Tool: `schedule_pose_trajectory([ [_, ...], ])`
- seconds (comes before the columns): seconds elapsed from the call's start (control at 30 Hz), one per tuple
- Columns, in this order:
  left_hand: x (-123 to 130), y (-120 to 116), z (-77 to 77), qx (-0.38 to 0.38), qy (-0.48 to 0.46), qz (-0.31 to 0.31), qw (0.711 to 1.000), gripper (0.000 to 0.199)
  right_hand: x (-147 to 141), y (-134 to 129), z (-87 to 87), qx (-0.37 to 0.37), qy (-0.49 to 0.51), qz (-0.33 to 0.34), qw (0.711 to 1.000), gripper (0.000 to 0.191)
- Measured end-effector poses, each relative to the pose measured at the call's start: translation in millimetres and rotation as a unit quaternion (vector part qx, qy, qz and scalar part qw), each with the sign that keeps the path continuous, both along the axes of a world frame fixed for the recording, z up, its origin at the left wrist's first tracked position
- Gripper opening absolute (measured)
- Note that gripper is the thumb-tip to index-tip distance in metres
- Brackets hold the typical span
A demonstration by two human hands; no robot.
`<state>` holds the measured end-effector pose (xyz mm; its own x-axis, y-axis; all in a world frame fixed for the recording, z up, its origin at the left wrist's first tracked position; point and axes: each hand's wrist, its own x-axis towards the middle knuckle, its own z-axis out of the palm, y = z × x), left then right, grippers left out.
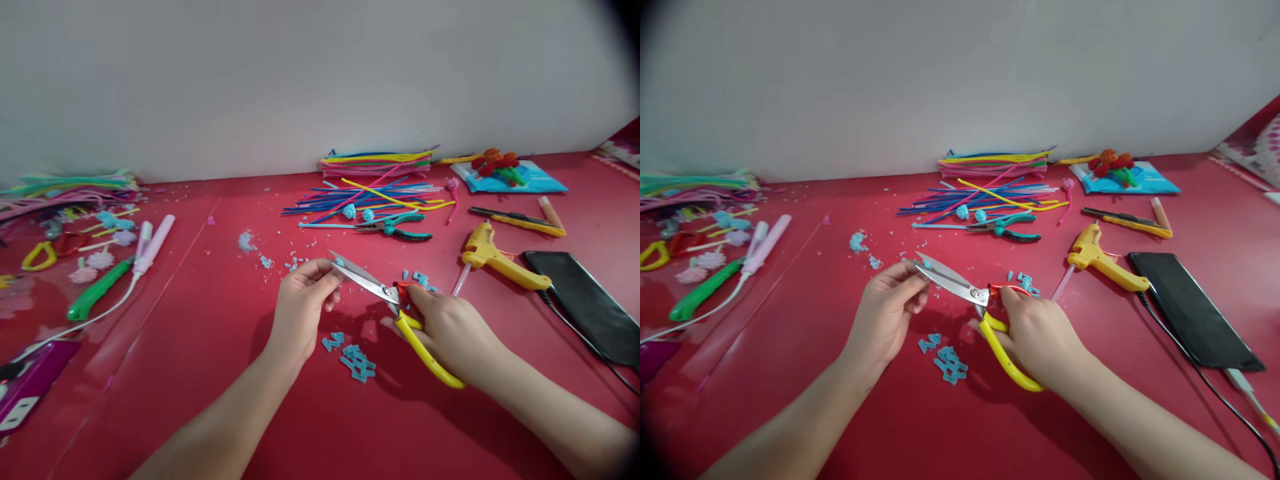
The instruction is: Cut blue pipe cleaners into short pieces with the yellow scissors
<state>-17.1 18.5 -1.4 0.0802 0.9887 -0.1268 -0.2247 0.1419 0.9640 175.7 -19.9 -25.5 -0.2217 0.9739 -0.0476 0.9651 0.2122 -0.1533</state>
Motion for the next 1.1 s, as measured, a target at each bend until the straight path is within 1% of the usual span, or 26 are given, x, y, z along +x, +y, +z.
schedule_pose_trajectory([
  [0.6, 0.2, -0.5, 0.9, 0.003, -0.006, -0.005, 1.0, 0.003, 4.0, -0.9, -2.9, 0.028, -0.008, 0.018, 0.999, 0.031],
  [1.1, -0.8, -0.2, -1.4, 0.016, 0.006, -0.008, 1.0, 0.005, 5.8, -0.9, -2.7, 0.044, -0.01, 0.004, 0.999, 0.034],
])
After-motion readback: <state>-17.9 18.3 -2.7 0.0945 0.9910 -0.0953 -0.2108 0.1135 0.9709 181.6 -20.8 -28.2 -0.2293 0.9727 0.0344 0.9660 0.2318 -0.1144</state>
